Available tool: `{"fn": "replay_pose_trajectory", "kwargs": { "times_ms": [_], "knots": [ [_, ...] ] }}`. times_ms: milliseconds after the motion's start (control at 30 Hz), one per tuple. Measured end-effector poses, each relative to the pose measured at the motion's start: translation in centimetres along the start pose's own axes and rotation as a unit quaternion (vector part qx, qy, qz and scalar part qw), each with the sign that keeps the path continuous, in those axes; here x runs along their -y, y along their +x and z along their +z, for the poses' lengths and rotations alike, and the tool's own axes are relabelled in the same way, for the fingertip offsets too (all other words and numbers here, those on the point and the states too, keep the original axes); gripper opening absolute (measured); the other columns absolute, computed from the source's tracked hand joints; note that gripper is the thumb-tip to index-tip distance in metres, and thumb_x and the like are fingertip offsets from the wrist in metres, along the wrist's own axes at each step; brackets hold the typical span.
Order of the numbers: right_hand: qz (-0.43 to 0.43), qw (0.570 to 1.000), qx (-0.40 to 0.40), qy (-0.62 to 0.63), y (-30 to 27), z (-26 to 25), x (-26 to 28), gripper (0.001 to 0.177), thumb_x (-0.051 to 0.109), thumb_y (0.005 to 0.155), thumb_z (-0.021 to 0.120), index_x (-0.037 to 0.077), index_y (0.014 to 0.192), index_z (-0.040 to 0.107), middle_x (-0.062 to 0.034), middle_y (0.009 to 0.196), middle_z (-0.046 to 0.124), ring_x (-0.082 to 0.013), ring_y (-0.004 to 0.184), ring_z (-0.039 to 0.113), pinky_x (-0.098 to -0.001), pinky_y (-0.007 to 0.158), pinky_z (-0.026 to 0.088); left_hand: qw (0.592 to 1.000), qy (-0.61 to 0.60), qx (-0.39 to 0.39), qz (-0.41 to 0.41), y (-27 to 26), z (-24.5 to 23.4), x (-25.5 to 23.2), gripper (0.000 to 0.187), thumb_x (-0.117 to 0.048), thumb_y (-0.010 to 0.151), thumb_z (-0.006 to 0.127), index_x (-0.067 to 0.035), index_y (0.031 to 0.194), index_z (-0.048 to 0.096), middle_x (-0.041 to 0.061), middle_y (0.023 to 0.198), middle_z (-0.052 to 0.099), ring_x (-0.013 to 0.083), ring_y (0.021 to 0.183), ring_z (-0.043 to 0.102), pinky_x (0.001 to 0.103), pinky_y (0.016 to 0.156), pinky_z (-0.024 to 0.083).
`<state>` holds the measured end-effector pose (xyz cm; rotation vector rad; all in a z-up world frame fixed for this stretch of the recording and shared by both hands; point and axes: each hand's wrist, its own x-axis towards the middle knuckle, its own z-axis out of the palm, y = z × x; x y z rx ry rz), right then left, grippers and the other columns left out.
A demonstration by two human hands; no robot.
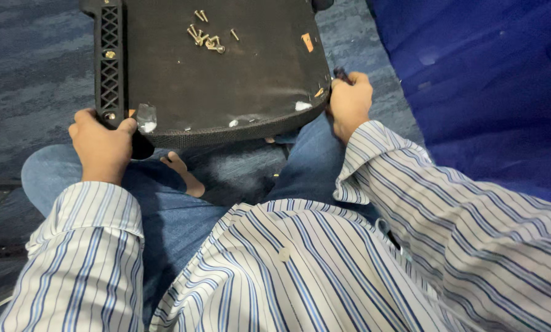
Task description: The person uses a screwdriver to fasten screws into the underside of an office chair base, securing a plastic bracket. They work on multiple screw holes around the base while seated on the floor.
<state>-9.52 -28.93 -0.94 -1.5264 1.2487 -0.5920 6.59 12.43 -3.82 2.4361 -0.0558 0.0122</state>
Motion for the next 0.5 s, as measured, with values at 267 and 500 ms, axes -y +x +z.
{"fn": "replay_pose_trajectory", "kwargs": {
  "times_ms": [267, 500],
  "knots": [
    [-0.049, 0.984, 0.113, 0.13, -3.4, 2.0, 0.0, 0.053, 0.005, 0.083, 0.069, 0.0, 0.134, 0.056, -0.0167, 0.115, 0.068, -0.02, 0.087, 0.063, -0.0329, 0.073, 0.052, 0.996, 0.055, -0.006, 0.065, 0.2, 3.3, -5.7, 0.066, -0.027, 0.087, 0.08, -0.001, 0.141, 0.052, 0.025, 0.144, 0.045, 0.0463, 0.133, 0.041, 0.052, 0.111, 0.035],
    [-0.128, 0.969, 0.203, 0.062, -3.9, 1.1, -1.5, 0.049, 0.007, 0.086, 0.069, -0.001, 0.133, 0.056, -0.015, 0.123, 0.068, -0.0226, 0.109, 0.066, -0.0328, 0.093, 0.052, 0.971, 0.197, 0.029, 0.133, -0.4, 3.5, -4.7, 0.055, -0.04, 0.087, 0.077, -0.008, 0.13, 0.067, 0.024, 0.152, 0.043, 0.0424, 0.142, 0.036, 0.054, 0.114, 0.03]
  ]
}}
